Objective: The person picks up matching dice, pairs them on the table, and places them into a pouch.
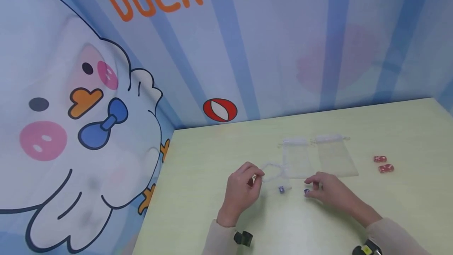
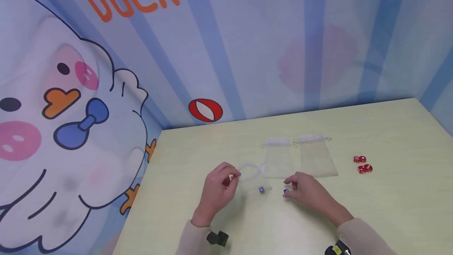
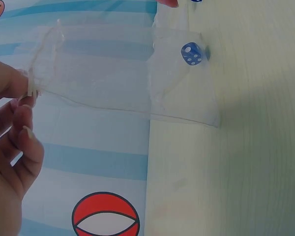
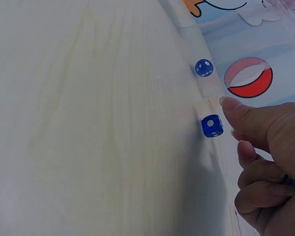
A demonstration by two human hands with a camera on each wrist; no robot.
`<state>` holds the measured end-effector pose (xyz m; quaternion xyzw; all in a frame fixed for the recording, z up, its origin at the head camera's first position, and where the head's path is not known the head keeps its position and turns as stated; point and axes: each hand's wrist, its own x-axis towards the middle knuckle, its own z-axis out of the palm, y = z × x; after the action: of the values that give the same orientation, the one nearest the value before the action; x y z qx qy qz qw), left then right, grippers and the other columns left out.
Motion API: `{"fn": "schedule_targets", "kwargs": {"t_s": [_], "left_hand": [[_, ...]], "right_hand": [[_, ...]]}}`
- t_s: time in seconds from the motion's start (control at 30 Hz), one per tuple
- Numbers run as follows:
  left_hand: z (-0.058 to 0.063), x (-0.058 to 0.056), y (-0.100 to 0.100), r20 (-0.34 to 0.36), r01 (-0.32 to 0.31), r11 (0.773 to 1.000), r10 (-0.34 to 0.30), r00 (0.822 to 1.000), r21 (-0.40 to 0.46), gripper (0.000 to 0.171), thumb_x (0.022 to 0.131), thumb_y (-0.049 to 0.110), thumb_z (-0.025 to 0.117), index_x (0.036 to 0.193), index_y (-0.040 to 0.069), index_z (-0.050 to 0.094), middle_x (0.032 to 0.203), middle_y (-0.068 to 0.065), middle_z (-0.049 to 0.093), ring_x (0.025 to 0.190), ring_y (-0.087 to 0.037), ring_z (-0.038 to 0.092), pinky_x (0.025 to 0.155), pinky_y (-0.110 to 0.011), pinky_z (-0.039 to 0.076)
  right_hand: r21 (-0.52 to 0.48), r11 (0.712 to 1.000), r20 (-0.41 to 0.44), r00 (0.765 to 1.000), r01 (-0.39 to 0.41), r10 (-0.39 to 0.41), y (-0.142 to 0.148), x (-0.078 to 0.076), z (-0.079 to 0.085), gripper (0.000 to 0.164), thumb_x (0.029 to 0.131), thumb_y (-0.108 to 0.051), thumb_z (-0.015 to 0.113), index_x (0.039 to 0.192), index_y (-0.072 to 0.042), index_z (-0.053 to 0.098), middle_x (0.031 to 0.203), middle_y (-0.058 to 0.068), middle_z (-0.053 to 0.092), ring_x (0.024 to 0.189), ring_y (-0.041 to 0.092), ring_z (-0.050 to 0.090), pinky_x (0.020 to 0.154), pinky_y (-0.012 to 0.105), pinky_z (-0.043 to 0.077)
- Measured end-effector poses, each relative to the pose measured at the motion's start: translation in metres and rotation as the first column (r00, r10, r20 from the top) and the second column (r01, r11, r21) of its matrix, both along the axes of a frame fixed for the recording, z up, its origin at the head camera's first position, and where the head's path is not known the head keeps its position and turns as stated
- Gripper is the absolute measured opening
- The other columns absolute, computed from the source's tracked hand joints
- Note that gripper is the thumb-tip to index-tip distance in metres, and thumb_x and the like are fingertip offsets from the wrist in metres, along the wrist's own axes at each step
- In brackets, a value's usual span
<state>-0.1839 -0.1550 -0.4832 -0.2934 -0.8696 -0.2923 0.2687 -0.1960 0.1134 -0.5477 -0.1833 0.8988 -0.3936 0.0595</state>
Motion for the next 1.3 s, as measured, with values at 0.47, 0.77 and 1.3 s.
{"fn": "schedule_targets", "kwargs": {"t_s": [0.47,0.77,1.3], "left_hand": [[-0.002,-0.003,-0.001,-0.005,0.008,1.0,-0.008,1.0,0.002,0.014,0.081,0.005,0.055,0.08,0.014,0.065,0.079,0.01,0.055,0.056,0.004,0.04,0.051,-0.008,0.034],[-0.003,-0.002,0.0,-0.01,0.02,1.0,-0.02,1.0,0.005,0.014,0.08,0.004,0.055,0.079,0.013,0.065,0.079,0.009,0.056,0.055,0.004,0.039,0.05,-0.008,0.034],[0.001,0.001,0.001,0.013,-0.002,1.0,0.002,1.0,0.0,0.013,0.082,0.005,0.056,0.08,0.014,0.066,0.078,0.01,0.055,0.056,0.004,0.039,0.051,-0.009,0.034]], "right_hand": [[0.004,1.0,0.009,1.0,-0.021,0.021,0.003,-0.002,-0.006,0.016,0.074,-0.018,0.072,0.088,-0.01,0.069,0.067,-0.005,0.047,0.057,0.009,0.039,0.051,0.024,0.035],[-0.009,1.0,-0.004,1.0,-0.025,0.025,0.001,-0.001,-0.005,0.011,0.076,-0.019,0.071,0.083,-0.011,0.068,0.064,-0.006,0.046,0.056,0.007,0.039,0.051,0.023,0.036],[-0.046,0.999,-0.18,0.984,0.0,-0.008,-0.005,-0.006,0.036,0.012,0.077,-0.02,0.071,0.087,-0.013,0.069,0.06,-0.008,0.042,0.054,0.006,0.038,0.048,0.022,0.034]]}}
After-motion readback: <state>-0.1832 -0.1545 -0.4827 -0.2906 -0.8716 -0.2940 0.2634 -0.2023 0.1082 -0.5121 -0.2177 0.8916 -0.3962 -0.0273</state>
